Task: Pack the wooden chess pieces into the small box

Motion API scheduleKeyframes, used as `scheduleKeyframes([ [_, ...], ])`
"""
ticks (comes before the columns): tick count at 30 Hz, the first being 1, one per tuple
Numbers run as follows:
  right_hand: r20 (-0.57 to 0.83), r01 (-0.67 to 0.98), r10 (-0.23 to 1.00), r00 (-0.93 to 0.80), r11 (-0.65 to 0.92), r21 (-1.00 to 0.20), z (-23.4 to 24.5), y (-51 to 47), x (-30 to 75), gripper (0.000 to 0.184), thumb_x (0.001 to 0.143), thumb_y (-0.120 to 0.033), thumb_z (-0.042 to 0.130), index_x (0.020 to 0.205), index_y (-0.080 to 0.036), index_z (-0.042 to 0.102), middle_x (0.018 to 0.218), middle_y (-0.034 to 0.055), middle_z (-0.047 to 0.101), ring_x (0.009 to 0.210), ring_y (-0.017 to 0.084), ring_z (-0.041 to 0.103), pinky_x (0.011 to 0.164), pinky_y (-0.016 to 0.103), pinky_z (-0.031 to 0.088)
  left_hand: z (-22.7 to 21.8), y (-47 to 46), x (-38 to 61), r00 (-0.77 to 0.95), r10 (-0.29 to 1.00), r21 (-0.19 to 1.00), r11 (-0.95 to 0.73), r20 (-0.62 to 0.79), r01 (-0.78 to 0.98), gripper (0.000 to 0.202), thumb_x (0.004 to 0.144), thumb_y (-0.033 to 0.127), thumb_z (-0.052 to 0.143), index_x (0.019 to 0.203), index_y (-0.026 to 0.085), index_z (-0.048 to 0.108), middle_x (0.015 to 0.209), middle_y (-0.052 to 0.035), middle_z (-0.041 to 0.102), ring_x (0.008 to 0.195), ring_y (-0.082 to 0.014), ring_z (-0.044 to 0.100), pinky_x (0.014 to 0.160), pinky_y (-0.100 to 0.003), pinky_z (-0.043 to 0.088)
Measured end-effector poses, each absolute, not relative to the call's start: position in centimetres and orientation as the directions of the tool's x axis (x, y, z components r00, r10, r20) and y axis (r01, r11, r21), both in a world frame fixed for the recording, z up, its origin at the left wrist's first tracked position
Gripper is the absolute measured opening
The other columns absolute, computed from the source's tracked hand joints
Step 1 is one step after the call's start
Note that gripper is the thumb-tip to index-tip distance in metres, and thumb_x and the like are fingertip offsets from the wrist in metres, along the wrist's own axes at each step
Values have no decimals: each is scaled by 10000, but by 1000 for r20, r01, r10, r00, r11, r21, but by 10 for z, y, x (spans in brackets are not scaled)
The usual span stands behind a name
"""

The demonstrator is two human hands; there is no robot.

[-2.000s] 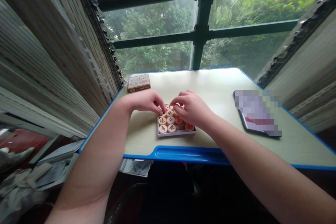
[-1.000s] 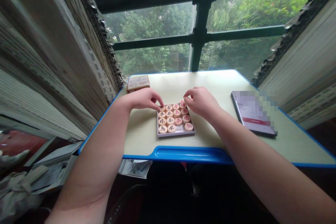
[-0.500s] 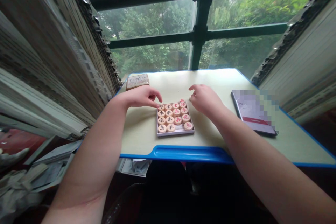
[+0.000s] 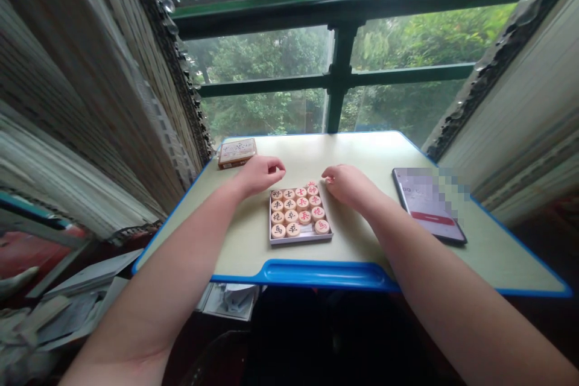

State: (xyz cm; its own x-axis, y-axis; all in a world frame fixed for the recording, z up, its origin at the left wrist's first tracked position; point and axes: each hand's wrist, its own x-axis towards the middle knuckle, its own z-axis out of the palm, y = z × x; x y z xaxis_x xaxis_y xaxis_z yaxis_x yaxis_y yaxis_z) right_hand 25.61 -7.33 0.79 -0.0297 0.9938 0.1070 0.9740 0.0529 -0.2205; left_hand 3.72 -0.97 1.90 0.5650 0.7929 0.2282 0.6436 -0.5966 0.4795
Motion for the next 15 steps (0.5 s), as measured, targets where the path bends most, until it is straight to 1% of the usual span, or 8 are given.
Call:
scheduleKeyframes([
  [2, 134, 972, 991, -22, 53, -229, 6, -72, 257, 312, 807, -157, 485, 1055, -156, 675, 1051, 111, 681, 951, 208, 613, 820, 274, 429, 16, -9, 39, 572, 780, 469, -616, 252, 633, 269, 767, 333, 522, 814, 116, 675, 597, 0, 572, 532, -93, 440, 536, -226, 327],
  [5, 154, 970, 988, 4, 33, -241, 5, -69, 258, 282, 804, -224, 514, 1014, -151, 687, 1008, 101, 693, 923, 202, 616, 808, 265, 433, 13, -8, 38, 583, 768, 459, -632, 263, 625, 323, 791, 391, 502, 800, 114, 669, 636, -16, 608, 565, -105, 473, 555, -229, 337],
  [7, 161, 971, 987, 22, 17, -240, 4, -68, 259, 279, 803, -245, 519, 992, -139, 694, 994, 110, 693, 911, 206, 617, 801, 266, 436, 13, -7, 37, 576, 769, 444, -634, 277, 633, 356, 805, 417, 482, 775, 111, 663, 648, -26, 619, 589, -114, 495, 569, -232, 340],
  [11, 133, 967, 990, 55, -20, -255, 7, -70, 258, 301, 790, -228, 535, 1034, -132, 682, 1008, 118, 690, 922, 204, 619, 805, 260, 435, 12, -5, 35, 555, 772, 391, -636, 310, 666, 394, 819, 437, 453, 704, 114, 647, 593, -18, 586, 570, -116, 478, 560, -239, 318],
  [13, 104, 961, 992, 71, -40, -274, 9, -73, 256, 305, 787, -219, 542, 1050, -146, 678, 1001, 106, 696, 924, 202, 621, 803, 260, 436, 12, -3, 35, 550, 775, 400, -631, 310, 664, 415, 818, 458, 448, 679, 116, 637, 565, -6, 557, 557, -113, 455, 548, -239, 307],
  [15, 94, 959, 993, 71, -41, -281, 12, -75, 255, 292, 783, -211, 546, 1034, -154, 683, 995, 96, 700, 920, 203, 621, 800, 262, 436, 12, -3, 35, 539, 784, 437, -620, 307, 652, 436, 814, 484, 445, 673, 117, 632, 543, 7, 525, 549, -110, 434, 537, -236, 301],
])
